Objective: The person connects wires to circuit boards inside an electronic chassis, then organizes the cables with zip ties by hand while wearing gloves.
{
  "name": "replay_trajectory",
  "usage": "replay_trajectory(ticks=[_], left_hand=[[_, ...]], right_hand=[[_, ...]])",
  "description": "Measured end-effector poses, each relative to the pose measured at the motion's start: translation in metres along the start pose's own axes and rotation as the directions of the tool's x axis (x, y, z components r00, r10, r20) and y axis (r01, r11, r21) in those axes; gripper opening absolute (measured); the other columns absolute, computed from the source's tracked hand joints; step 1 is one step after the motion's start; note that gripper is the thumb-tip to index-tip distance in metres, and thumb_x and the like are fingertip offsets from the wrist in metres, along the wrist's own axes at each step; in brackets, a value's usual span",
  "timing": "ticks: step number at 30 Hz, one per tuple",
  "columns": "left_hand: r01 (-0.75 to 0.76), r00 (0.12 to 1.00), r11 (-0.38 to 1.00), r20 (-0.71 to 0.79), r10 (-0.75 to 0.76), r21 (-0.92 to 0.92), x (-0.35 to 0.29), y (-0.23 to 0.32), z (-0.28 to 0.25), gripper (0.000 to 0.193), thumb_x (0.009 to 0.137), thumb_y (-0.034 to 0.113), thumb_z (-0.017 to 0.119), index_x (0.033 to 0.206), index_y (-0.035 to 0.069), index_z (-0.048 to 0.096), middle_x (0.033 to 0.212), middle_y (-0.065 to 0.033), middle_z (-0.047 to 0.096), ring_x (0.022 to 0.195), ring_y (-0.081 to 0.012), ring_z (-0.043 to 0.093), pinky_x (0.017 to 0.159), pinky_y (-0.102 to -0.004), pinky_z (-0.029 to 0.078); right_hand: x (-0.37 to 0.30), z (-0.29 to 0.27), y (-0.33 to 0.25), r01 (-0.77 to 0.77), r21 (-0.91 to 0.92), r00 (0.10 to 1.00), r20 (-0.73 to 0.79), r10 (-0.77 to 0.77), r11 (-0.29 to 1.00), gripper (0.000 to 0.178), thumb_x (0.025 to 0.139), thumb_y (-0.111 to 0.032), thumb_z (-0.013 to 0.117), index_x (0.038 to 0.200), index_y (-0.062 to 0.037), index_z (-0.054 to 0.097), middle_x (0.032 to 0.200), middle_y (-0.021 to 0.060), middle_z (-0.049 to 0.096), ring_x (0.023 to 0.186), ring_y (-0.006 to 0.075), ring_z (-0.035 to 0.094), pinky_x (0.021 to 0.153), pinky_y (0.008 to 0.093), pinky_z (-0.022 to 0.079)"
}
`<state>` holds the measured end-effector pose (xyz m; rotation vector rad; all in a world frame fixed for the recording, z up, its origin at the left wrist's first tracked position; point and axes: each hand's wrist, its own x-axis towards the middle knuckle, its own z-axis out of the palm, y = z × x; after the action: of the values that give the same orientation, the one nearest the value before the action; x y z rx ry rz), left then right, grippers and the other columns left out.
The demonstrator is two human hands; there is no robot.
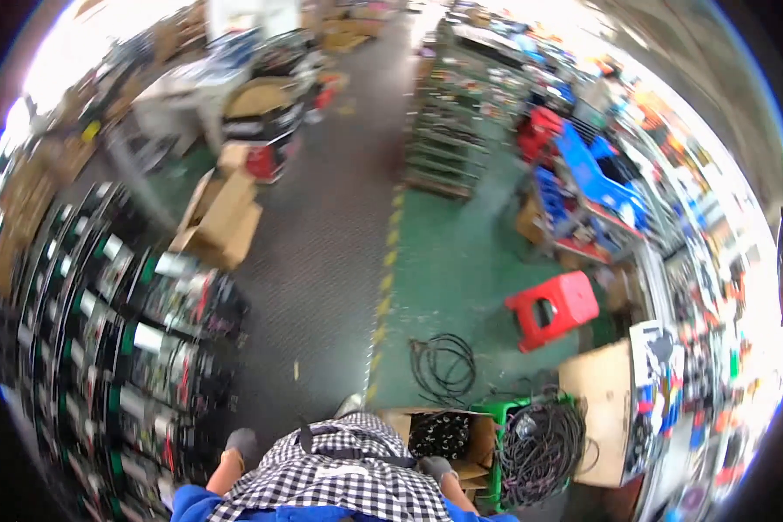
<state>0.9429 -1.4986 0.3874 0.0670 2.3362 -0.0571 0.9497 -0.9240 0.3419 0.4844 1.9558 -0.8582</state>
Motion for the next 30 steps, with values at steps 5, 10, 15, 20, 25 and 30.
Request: replay_trajectory(ticks=[5, 10, 15, 20, 25, 30], left_hand=[[0.023, 1.000, 0.804, 0.000, -0.029, -0.594, 0.102, 0.036, -0.121, 0.032, 0.086, 0.028, 0.057, 0.100, 0.004, 0.073, 0.108, -0.0183, 0.070, 0.103, -0.0345, 0.065, 0.090, -0.0393, 0.051], [-0.442, 0.896, 0.880, -0.135, 0.423, -0.175, 0.301, 0.032, -0.188, 0.035, 0.084, 0.026, 0.054, 0.106, 0.004, 0.071, 0.119, -0.0172, 0.066, 0.112, -0.0347, 0.059, 0.096, -0.0386, 0.047], [-0.651, 0.738, 0.759, -0.214, 0.640, 0.022, 0.470, 0.104, -0.295, 0.030, 0.085, 0.019, 0.051, 0.102, 0.006, 0.072, 0.115, -0.0140, 0.068, 0.109, -0.0315, 0.062, 0.094, -0.0399, 0.049], [-0.758, 0.477, 0.463, -0.092, 0.874, 0.460, 0.629, 0.193, -0.404, 0.025, 0.085, 0.018, 0.058, 0.103, 0.006, 0.071, 0.101, -0.0152, 0.070, 0.091, -0.0312, 0.069, 0.081, -0.0382, 0.056], [-0.617, 0.721, 0.687, 0.073, 0.689, -0.384, 0.699, 0.310, -0.545, 0.032, 0.093, 0.016, 0.050, 0.122, 0.007, 0.061, 0.092, -0.0160, 0.068, 0.070, -0.0341, 0.069, 0.061, -0.0473, 0.058], [-0.113, 0.895, 0.579, 0.171, 0.413, -0.808, 0.745, 0.475, -0.637, 0.032, 0.093, 0.015, 0.051, 0.123, 0.007, 0.057, 0.092, -0.0163, 0.068, 0.073, -0.0318, 0.069, 0.061, -0.0462, 0.059]], right_hand=[[0.065, -0.058, -0.072, 0.294, 0.661, 0.929, -0.367, -0.044, 0.691, 0.031, 0.093, -0.029, 0.057, 0.097, -0.0014, 0.070, 0.085, 0.0063, 0.069, 0.074, 0.0147, 0.062, 0.067, 0.0280, 0.047], [0.116, -0.105, -0.114, 0.311, 0.383, 0.916, -0.364, -0.167, 0.870, 0.046, 0.094, -0.042, 0.051, 0.103, -0.0002, 0.068, 0.102, 0.0236, 0.068, 0.102, 0.0399, 0.063, 0.087, 0.0430, 0.047], [0.172, -0.169, -0.129, 0.213, 0.603, 0.933, -0.359, 0.024, 0.769, 0.050, 0.091, -0.046, 0.053, 0.109, -0.0016, 0.068, 0.109, 0.0235, 0.068, 0.106, 0.0374, 0.064, 0.089, 0.0418, 0.047], [0.238, -0.228, -0.109, 0.044, 0.567, 0.866, -0.433, 0.252, 0.822, 0.053, 0.091, -0.049, 0.052, 0.114, -0.0047, 0.069, 0.115, 0.0217, 0.067, 0.110, 0.0383, 0.062, 0.094, 0.0417, 0.047], [0.212, -0.327, -0.144, 0.127, 0.923, 0.795, -0.313, 0.519, 0.363, 0.050, 0.094, -0.045, 0.052, 0.111, -0.0008, 0.067, 0.111, 0.0219, 0.068, 0.107, 0.0380, 0.063, 0.092, 0.0415, 0.048], [0.368, -0.213, -0.007, -0.019, 0.716, 0.725, -0.471, 0.502, 0.698, 0.040, 0.097, -0.036, 0.049, 0.109, -0.0036, 0.069, 0.100, 0.0110, 0.072, 0.086, 0.0210, 0.065, 0.080, 0.0309, 0.050]])
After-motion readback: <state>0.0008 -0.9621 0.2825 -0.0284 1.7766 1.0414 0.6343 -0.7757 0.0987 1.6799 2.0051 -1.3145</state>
